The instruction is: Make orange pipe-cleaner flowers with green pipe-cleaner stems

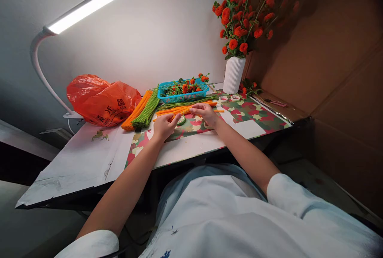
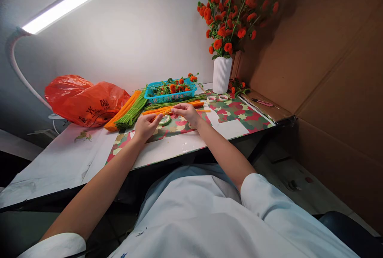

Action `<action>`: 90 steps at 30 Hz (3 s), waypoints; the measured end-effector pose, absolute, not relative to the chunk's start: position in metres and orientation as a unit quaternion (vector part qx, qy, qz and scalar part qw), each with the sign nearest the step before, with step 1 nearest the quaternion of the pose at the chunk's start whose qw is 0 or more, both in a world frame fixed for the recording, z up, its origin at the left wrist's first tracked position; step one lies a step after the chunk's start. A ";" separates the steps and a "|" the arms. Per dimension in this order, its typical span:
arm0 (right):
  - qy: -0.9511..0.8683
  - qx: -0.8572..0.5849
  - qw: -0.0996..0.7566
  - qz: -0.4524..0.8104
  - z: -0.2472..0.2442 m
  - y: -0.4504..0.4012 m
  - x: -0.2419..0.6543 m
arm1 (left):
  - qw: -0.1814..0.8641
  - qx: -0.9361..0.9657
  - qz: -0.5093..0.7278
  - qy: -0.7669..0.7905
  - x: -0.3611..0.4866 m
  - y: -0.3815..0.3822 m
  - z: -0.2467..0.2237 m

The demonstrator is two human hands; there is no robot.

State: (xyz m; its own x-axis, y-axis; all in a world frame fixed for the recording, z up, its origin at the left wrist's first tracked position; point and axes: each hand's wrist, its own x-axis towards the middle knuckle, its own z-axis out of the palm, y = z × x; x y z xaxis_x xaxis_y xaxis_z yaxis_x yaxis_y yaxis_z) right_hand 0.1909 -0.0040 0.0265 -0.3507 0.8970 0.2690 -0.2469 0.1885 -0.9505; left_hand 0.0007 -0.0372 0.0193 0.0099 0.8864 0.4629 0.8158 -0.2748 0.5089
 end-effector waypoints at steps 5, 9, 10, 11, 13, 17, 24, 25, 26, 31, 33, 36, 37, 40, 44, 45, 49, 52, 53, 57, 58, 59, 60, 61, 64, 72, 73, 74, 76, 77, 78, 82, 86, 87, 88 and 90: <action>-0.592 -0.301 0.477 0.575 0.031 -0.006 0.192 | 0.016 0.705 0.355 0.614 0.000 -0.039 0.019; -0.587 -0.314 0.476 0.575 0.036 -0.009 0.193 | -0.046 0.688 0.348 0.636 0.003 -0.042 0.021; -0.585 -0.314 0.479 0.574 0.036 -0.010 0.193 | -0.061 0.683 0.348 0.639 0.003 -0.042 0.022; -0.585 -0.313 0.483 0.572 0.036 -0.010 0.193 | -0.074 0.679 0.348 0.642 0.004 -0.042 0.022; -0.588 -0.310 0.490 0.564 0.034 -0.008 0.193 | -0.093 0.675 0.350 0.643 0.005 -0.042 0.023; -0.596 -0.313 0.496 0.549 0.028 -0.002 0.193 | -0.108 0.674 0.342 0.645 0.005 -0.041 0.022; -0.598 -0.302 0.488 0.560 0.022 0.003 0.194 | -0.106 0.688 0.324 0.641 0.004 -0.041 0.020; -0.600 -0.300 0.486 0.561 0.022 0.003 0.194 | -0.105 0.688 0.325 0.641 0.004 -0.041 0.020; -0.600 -0.300 0.486 0.560 0.022 0.002 0.194 | -0.106 0.687 0.325 0.641 0.005 -0.042 0.020; -0.595 -0.308 0.495 0.554 0.023 -0.001 0.190 | -0.109 0.684 0.319 0.646 0.007 -0.042 0.018; -0.591 -0.306 0.492 0.561 0.023 -0.002 0.188 | -0.106 0.686 0.317 0.647 0.009 -0.042 0.018; -0.590 -0.294 0.486 0.574 0.022 -0.004 0.183 | -0.100 0.688 0.311 0.648 0.012 -0.043 0.018; -0.592 -0.290 0.484 0.575 0.022 -0.004 0.182 | -0.098 0.690 0.308 0.648 0.013 -0.043 0.018; -0.602 -0.283 0.483 0.570 0.019 -0.004 0.177 | -0.089 0.697 0.298 0.646 0.015 -0.045 0.019; -0.611 -0.280 0.492 0.553 0.013 -0.002 0.172 | -0.046 0.711 0.296 0.636 0.016 -0.046 0.020; -0.616 -0.277 0.493 0.549 0.012 -0.002 0.171 | -0.032 0.716 0.300 0.630 0.016 -0.046 0.020; -0.637 -0.259 0.493 0.532 0.008 0.000 0.167 | 0.014 0.729 0.319 0.606 0.013 -0.044 0.018; -0.652 -0.253 0.488 0.522 0.005 0.001 0.166 | 0.048 0.730 0.336 0.594 0.010 -0.042 0.014; -0.657 -0.252 0.483 0.521 0.004 0.001 0.165 | 0.057 0.730 0.344 0.588 0.009 -0.041 0.013; -0.671 -0.247 0.473 0.515 0.001 0.000 0.164 | 0.083 0.735 0.362 0.568 0.007 -0.037 0.008; -0.677 -0.247 0.473 0.507 0.000 -0.001 0.163 | 0.085 0.735 0.363 0.567 0.007 -0.036 0.007; -0.684 -0.247 0.472 0.498 0.000 -0.001 0.163 | 0.087 0.736 0.362 0.566 0.007 -0.034 0.007; -0.690 -0.248 0.472 0.489 -0.001 -0.001 0.163 | 0.093 0.739 0.360 0.561 0.006 -0.033 0.006; -0.697 -0.248 0.470 0.482 -0.001 -0.001 0.163 | 0.106 0.745 0.361 0.552 0.006 -0.031 0.005; -0.719 -0.234 0.459 0.467 -0.001 0.003 0.166 | 0.181 0.751 0.375 0.512 0.006 -0.026 0.002; -0.798 -0.244 0.429 0.345 -0.002 0.014 0.184 | 0.142 0.770 0.351 0.513 -0.005 -0.026 0.008; -0.814 -0.244 0.427 0.309 -0.002 0.014 0.186 | 0.105 0.787 0.321 0.516 -0.007 -0.028 0.011; -0.828 -0.244 0.424 0.272 -0.001 0.014 0.188 | 0.070 0.803 0.291 0.515 -0.009 -0.029 0.012; -0.851 -0.253 0.415 0.197 0.002 0.012 0.191 | 0.011 0.827 0.238 0.510 -0.012 -0.030 0.014; -0.858 -0.262 0.412 0.159 0.003 0.012 0.192 | -0.012 0.835 0.215 0.507 -0.012 -0.030 0.015; -0.862 -0.272 0.409 0.124 0.004 0.011 0.193 | -0.031 0.840 0.195 0.506 -0.011 -0.030 0.015; -0.863 -0.293 0.412 0.016 0.005 0.008 0.193 | -0.082 0.842 0.152 0.511 -0.008 -0.029 0.014; -0.858 -0.287 0.424 -0.040 0.000 0.005 0.185 | -0.097 0.820 0.144 0.546 -0.005 -0.029 0.012; -0.860 -0.284 0.422 -0.050 -0.001 0.004 0.183 | -0.097 0.809 0.145 0.562 -0.004 -0.030 0.012; -0.861 -0.281 0.419 -0.059 -0.003 0.003 0.180 | -0.095 0.796 0.147 0.579 -0.003 -0.030 0.012; -0.863 -0.278 0.415 -0.075 -0.006 0.002 0.175 | -0.087 0.772 0.157 0.610 -0.002 -0.030 0.011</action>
